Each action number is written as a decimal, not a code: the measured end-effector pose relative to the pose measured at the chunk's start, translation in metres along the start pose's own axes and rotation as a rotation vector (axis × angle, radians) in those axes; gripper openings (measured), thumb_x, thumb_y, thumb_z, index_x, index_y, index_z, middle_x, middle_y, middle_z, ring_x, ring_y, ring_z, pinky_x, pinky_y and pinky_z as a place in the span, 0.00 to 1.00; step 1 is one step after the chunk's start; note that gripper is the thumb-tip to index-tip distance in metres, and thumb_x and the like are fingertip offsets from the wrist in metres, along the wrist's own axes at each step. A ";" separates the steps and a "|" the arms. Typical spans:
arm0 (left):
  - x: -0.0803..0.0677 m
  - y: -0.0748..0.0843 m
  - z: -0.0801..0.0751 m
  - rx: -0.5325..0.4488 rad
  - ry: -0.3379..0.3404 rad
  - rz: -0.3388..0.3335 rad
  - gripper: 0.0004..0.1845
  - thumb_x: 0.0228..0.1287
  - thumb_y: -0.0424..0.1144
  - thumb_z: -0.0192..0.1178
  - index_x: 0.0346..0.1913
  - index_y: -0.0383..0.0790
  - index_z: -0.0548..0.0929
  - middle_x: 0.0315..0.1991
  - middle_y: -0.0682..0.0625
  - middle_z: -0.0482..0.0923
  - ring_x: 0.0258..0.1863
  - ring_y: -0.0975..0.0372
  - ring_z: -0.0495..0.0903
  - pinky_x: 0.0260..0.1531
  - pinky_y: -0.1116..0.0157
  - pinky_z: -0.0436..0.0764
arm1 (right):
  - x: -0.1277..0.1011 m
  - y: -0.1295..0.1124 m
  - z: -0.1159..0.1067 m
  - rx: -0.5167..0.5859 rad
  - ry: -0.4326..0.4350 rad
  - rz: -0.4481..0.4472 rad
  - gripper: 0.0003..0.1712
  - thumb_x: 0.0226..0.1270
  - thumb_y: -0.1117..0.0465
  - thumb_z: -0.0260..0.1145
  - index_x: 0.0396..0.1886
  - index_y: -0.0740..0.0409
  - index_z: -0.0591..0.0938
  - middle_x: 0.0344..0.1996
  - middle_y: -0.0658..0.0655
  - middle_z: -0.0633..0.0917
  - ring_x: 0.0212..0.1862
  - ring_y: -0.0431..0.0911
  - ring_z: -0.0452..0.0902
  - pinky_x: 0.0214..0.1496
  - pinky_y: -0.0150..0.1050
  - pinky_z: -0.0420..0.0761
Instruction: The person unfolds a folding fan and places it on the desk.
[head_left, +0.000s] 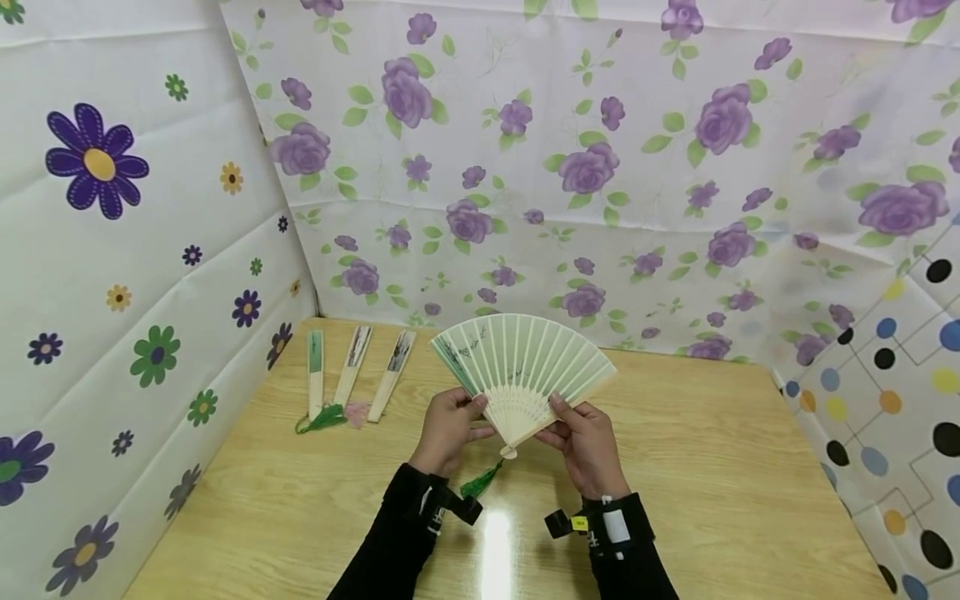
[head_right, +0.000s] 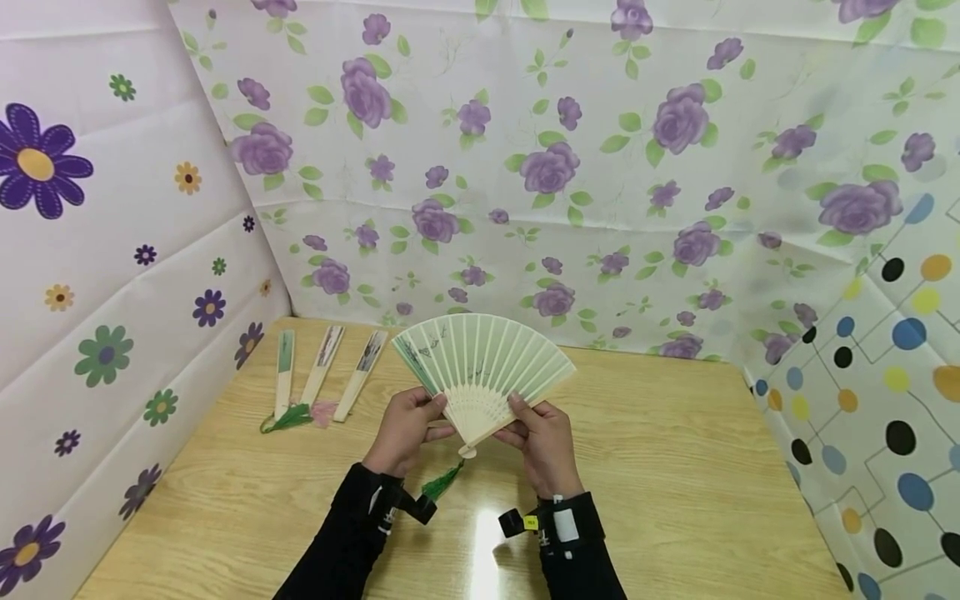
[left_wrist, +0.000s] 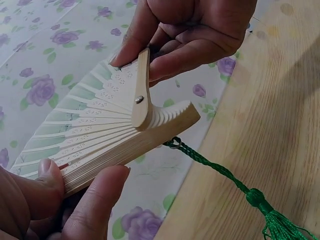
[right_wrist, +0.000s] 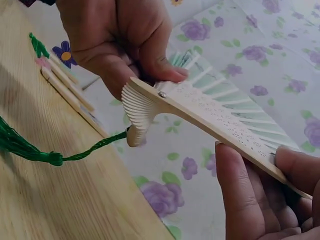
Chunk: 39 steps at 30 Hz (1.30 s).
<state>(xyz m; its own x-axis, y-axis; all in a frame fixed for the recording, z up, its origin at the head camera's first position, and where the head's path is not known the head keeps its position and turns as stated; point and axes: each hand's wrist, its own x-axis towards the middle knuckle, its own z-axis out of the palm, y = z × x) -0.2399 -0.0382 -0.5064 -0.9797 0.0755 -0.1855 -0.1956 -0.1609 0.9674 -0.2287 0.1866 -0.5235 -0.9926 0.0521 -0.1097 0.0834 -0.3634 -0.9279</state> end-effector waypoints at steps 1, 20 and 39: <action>0.000 0.000 0.000 0.000 0.000 0.000 0.12 0.91 0.32 0.57 0.59 0.25 0.85 0.49 0.41 0.84 0.43 0.57 0.90 0.49 0.59 0.99 | 0.000 0.000 0.000 -0.002 -0.001 -0.002 0.16 0.92 0.58 0.65 0.57 0.65 0.91 0.41 0.54 0.97 0.41 0.44 0.98 0.49 0.39 1.00; 0.000 -0.001 -0.002 -0.039 -0.001 0.042 0.16 0.92 0.32 0.55 0.68 0.24 0.84 0.53 0.40 0.85 0.48 0.60 0.90 0.54 0.60 0.99 | -0.003 0.002 0.002 0.056 -0.008 -0.060 0.14 0.93 0.57 0.64 0.59 0.58 0.92 0.44 0.52 0.97 0.42 0.42 0.98 0.49 0.35 0.99; 0.000 0.001 -0.004 -0.053 0.041 0.043 0.14 0.92 0.32 0.56 0.64 0.24 0.84 0.48 0.44 0.81 0.44 0.62 0.91 0.55 0.59 0.98 | 0.001 0.007 0.006 0.121 0.016 -0.050 0.16 0.93 0.55 0.64 0.60 0.63 0.89 0.44 0.52 0.97 0.44 0.42 0.98 0.50 0.33 0.98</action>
<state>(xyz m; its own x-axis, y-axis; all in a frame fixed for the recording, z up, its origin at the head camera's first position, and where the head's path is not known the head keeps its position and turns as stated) -0.2402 -0.0426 -0.5066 -0.9880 0.0269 -0.1524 -0.1546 -0.2150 0.9643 -0.2292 0.1786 -0.5274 -0.9937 0.0871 -0.0709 0.0218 -0.4697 -0.8826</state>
